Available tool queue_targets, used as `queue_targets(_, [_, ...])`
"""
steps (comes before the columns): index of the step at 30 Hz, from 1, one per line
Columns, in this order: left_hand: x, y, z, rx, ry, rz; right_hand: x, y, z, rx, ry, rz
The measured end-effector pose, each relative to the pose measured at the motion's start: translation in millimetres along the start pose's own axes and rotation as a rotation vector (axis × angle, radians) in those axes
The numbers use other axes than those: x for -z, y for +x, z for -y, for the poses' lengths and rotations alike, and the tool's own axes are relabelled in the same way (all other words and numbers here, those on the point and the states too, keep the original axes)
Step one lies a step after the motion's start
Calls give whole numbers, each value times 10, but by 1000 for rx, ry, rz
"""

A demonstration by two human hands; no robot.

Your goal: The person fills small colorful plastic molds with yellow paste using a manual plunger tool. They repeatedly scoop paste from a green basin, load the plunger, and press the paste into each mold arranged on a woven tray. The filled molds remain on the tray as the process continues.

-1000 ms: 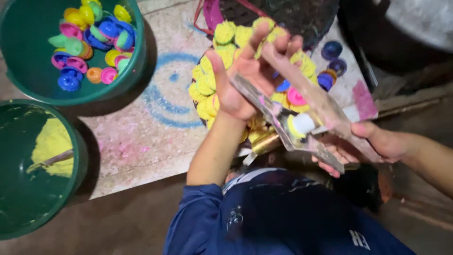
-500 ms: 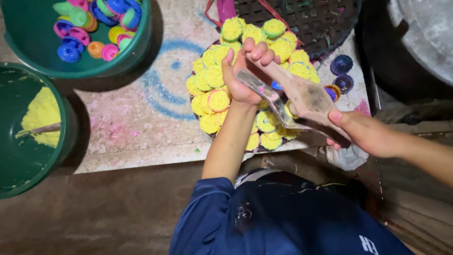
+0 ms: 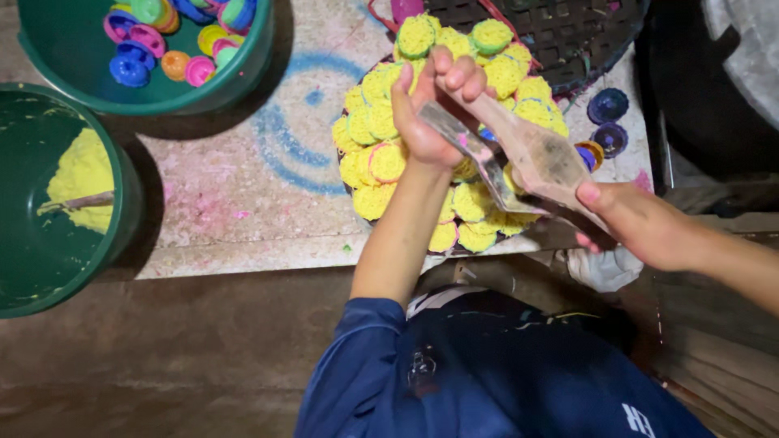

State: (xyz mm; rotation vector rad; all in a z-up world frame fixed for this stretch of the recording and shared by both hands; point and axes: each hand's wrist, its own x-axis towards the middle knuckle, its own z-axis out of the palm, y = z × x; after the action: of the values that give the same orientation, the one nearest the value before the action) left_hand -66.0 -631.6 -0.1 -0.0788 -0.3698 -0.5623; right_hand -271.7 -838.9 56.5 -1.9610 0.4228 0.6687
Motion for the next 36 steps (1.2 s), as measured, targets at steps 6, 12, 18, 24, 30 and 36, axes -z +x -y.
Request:
queue_targets(6, [-34, 55, -48, 27, 32, 35, -9, -7, 28, -9, 51, 13])
queue_targets(12, [-73, 232, -47, 21, 163, 100, 70, 73, 17, 150, 37, -78])
queue_targets(18, [323, -229, -261, 496, 706, -265, 108, 135, -210, 330, 71, 16])
queue_targets(24, [345, -875, -285, 415, 1546, -38, 156, 307, -454, 364, 131, -60])
queue_targets(30, [-241, -1105, -406, 427, 2322, 157, 329, 268, -647, 299, 332, -22])
queue_targets(36, [-258, -112, -160, 307, 334, -44, 467, 195, -261, -8, 413, 350])
